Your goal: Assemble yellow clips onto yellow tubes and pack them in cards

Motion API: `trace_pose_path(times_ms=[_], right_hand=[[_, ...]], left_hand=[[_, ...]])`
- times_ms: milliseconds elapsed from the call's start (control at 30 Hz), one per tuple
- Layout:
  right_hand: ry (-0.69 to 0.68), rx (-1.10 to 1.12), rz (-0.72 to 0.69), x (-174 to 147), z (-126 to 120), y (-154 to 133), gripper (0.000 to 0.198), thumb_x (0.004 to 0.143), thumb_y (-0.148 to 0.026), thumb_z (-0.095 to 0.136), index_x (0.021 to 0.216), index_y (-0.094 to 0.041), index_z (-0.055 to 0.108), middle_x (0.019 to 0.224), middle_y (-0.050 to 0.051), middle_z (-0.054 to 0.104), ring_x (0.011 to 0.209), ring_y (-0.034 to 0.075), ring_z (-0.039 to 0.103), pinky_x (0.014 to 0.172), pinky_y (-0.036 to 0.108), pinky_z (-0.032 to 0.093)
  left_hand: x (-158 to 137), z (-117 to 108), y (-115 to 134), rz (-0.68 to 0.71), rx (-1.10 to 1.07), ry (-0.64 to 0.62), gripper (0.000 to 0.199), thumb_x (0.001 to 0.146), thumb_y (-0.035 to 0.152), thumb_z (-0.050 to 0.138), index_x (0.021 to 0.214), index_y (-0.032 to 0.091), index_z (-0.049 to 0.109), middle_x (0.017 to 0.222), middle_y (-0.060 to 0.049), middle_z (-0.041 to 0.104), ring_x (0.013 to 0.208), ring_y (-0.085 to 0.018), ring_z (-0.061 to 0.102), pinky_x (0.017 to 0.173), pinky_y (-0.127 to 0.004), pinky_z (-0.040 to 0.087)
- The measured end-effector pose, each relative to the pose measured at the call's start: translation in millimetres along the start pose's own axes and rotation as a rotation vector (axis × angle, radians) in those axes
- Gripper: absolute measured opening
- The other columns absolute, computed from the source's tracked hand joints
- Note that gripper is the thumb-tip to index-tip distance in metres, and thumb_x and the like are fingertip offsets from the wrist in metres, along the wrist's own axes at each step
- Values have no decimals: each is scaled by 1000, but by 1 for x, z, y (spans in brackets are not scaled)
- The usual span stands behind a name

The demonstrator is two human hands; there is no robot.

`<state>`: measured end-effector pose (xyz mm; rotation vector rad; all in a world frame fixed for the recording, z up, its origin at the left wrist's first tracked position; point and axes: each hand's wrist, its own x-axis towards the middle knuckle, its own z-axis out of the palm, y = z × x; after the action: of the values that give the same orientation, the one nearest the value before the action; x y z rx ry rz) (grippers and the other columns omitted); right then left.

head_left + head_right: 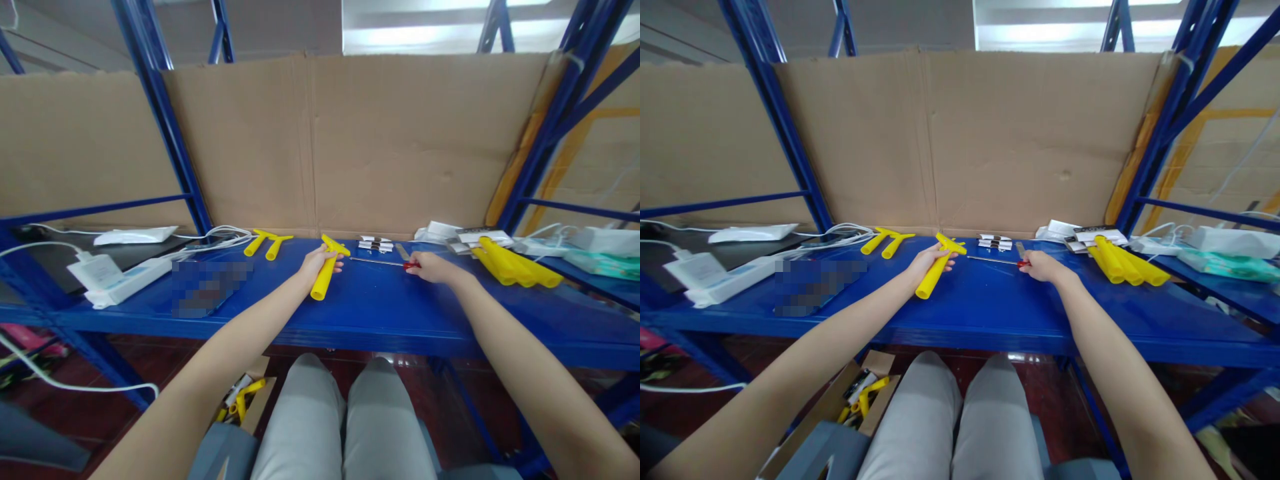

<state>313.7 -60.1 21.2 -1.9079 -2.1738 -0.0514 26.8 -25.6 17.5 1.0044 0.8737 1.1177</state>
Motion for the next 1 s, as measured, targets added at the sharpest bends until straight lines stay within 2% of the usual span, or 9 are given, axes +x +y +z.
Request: trace_pose_path(times_ms=[200, 300, 433, 767, 1000], right_hand=[[175, 38, 7, -2, -7, 8, 8, 78, -24, 61, 72, -21, 55, 68, 3, 65, 62, 17, 59, 57, 26, 40], [277, 69, -58, -2, -8, 6, 9, 76, -27, 63, 73, -22, 55, 71, 3, 66, 63, 18, 60, 57, 26, 40], [342, 93, -155, -2, -8, 1, 9, 76, -27, 63, 74, -22, 56, 71, 4, 67, 63, 19, 61, 58, 27, 41], [391, 69, -203, -1, -5, -1, 8, 77, -27, 62, 76, -22, 56, 72, 4, 68, 64, 19, 62, 59, 27, 43], [375, 77, -196, -1, -4, -1, 8, 77, -29, 61, 78, -23, 57, 74, 5, 68, 66, 20, 63, 61, 28, 44]], left_hand=[[2, 0, -2, -28, 13, -15, 65, 84, 0, 53, 145, 14, 36, 83, -9, 72, 49, -12, 62, 46, -21, 51], [-1, 2, -2, -20, 29, 2, 64, 85, -1, 51, 145, 13, 36, 79, -7, 71, 48, -12, 62, 46, -21, 51], [-4, 5, -2, -21, 38, 10, 62, 85, -2, 50, 145, 11, 36, 71, -5, 69, 46, -12, 61, 44, -21, 50], [-6, 7, -5, -43, 81, 1, 71, 82, -1, 54, 148, 14, 33, 85, -10, 73, 49, -13, 62, 47, -22, 50], [-10, 10, -4, -31, 98, 17, 67, 84, 0, 51, 148, 13, 33, 81, -9, 72, 48, -13, 61, 45, -22, 49]])
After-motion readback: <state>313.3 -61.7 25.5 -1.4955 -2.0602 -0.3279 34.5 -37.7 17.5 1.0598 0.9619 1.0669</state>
